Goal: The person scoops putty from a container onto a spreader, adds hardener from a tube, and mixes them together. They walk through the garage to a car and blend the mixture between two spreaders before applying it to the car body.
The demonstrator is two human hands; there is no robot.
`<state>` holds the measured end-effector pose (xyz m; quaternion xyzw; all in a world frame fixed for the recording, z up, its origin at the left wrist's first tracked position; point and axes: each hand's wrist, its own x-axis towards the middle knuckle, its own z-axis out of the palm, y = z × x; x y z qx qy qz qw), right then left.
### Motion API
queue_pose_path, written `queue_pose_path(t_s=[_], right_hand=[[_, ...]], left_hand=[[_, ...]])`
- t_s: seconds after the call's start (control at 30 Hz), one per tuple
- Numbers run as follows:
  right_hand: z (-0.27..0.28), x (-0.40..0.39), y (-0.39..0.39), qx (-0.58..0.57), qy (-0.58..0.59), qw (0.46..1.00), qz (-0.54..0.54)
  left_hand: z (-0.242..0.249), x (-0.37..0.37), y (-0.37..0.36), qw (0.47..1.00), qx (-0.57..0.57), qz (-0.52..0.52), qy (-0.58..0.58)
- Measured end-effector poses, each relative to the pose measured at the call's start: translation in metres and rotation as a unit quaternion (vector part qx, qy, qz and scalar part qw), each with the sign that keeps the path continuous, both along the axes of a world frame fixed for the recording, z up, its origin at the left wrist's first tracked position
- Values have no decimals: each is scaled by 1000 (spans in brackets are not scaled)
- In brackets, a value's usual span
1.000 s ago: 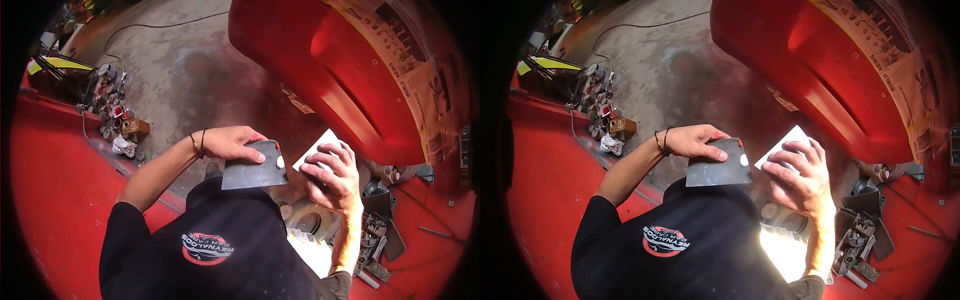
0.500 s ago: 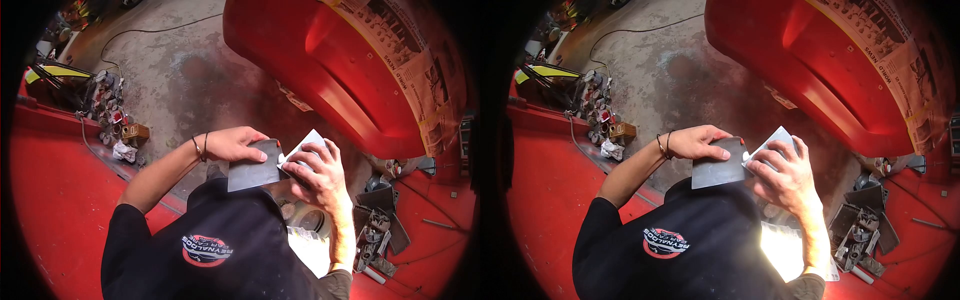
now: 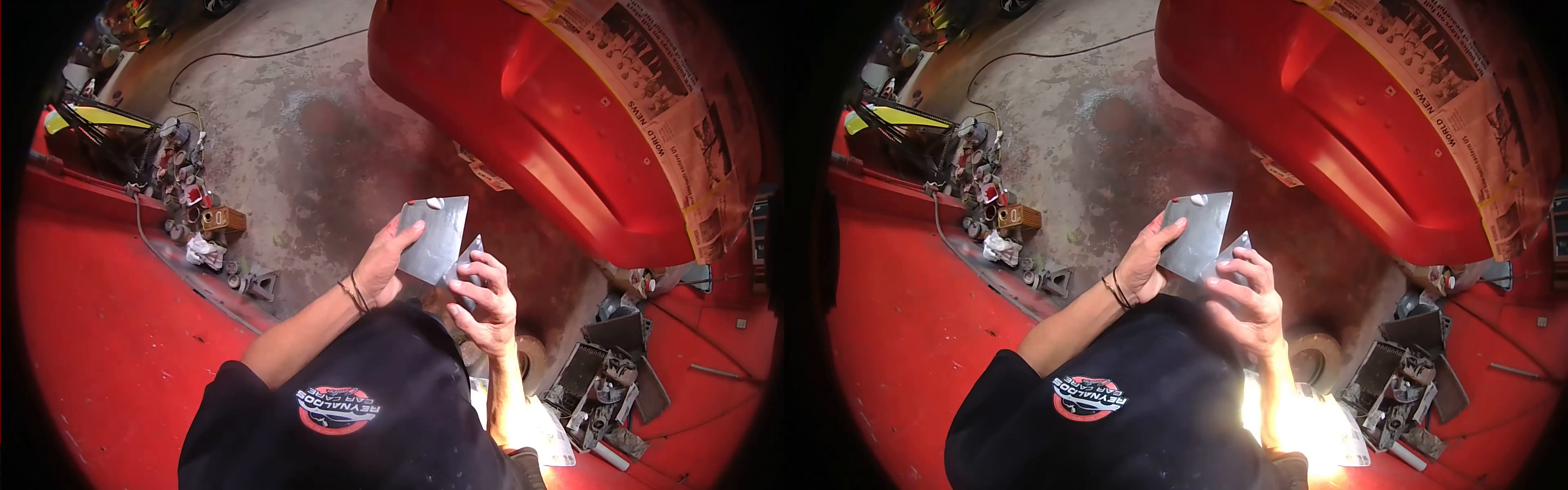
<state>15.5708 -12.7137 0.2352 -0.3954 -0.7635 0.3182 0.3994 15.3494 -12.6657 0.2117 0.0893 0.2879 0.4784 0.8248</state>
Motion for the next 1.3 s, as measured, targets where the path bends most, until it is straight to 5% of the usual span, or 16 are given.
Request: queue_pose_path(t_s=[0.07, 0.2, 0.3, 0.53, 1.3], right_hand=[[-3, 2, 2, 0, -32, 999, 0], [19, 30, 14, 69, -298, 952, 2], [35, 46, 23, 84, -290, 952, -43], [114, 12, 56, 174, -378, 905, 88], [99, 6, 73, 170, -407, 893, 89]], left_hand=[[-8, 0, -1, 999, 27, 3, 36], [-13, -11, -3, 992, 59, -55, 92], [-4, -29, 3, 976, 114, -149, 109], [22, -50, 14, 885, 235, -372, 153], [3, -53, 22, 893, 212, -356, 175]])
